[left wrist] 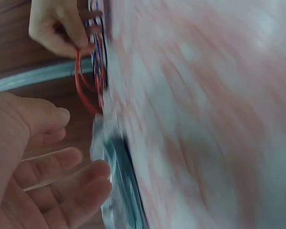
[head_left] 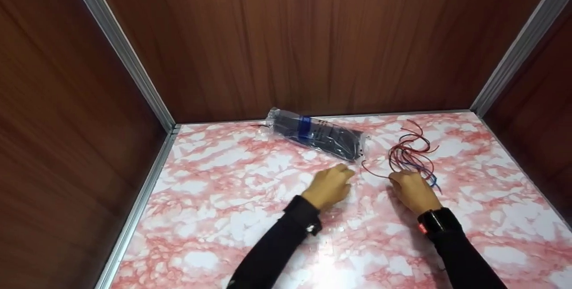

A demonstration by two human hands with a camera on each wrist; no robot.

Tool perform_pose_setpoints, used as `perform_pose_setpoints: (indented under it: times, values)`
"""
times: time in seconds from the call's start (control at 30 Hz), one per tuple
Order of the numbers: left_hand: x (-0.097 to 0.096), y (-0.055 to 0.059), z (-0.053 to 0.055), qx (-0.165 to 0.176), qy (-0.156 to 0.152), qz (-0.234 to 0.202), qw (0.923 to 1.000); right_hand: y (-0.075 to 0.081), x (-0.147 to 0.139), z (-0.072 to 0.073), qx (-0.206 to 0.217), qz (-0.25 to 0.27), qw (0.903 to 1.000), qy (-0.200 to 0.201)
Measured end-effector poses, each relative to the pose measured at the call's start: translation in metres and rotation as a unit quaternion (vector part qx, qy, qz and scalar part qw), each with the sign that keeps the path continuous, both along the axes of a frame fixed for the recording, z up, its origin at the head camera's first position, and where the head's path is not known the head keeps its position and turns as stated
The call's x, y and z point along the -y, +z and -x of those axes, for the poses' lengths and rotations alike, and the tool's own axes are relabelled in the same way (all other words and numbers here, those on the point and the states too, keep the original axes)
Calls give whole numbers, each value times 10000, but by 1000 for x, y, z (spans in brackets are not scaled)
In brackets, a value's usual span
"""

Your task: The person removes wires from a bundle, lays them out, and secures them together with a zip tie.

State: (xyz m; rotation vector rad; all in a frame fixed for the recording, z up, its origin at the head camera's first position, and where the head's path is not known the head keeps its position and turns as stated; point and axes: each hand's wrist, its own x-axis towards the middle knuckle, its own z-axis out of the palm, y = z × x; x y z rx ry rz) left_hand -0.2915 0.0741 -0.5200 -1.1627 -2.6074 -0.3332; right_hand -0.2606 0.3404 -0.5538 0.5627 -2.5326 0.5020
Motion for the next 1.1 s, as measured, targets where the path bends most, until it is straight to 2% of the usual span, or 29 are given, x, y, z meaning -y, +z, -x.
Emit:
perform_pose_setpoints:
  times: [0.13,0.2,0.27,0.37,0.5,0.77,0.93,1.1]
  values:
    - [-41,-4,0,763,-524,-192,9955,-1,4,-4,-258,38,9994,228]
    - [-53,-8,-2,942,-724,-262,9926,-2,6,-6,-320,104,9990,278]
    - [-61,-12,-3,901,-822,-223,9923,-2,6,-8,-330,146,9990,280]
    - [-64,-16,-3,417,-719,-25,9965,-2,6,-10,-206,114,9995,206]
    - [-54,-16,0,8,-419,94,9991,-2,2,-11,32,-86,9999,-53]
    - [-13,-11,0,-251,-182,141,9994,-3,-2,-5,169,-430,9976,-520]
    - [13,-9,-2,-203,-276,-127,9993,-2,0,-2,266,-552,9948,-810]
    - [35,-10,-5,-60,-354,-398,9986,0,2,-1,495,-547,9939,-820]
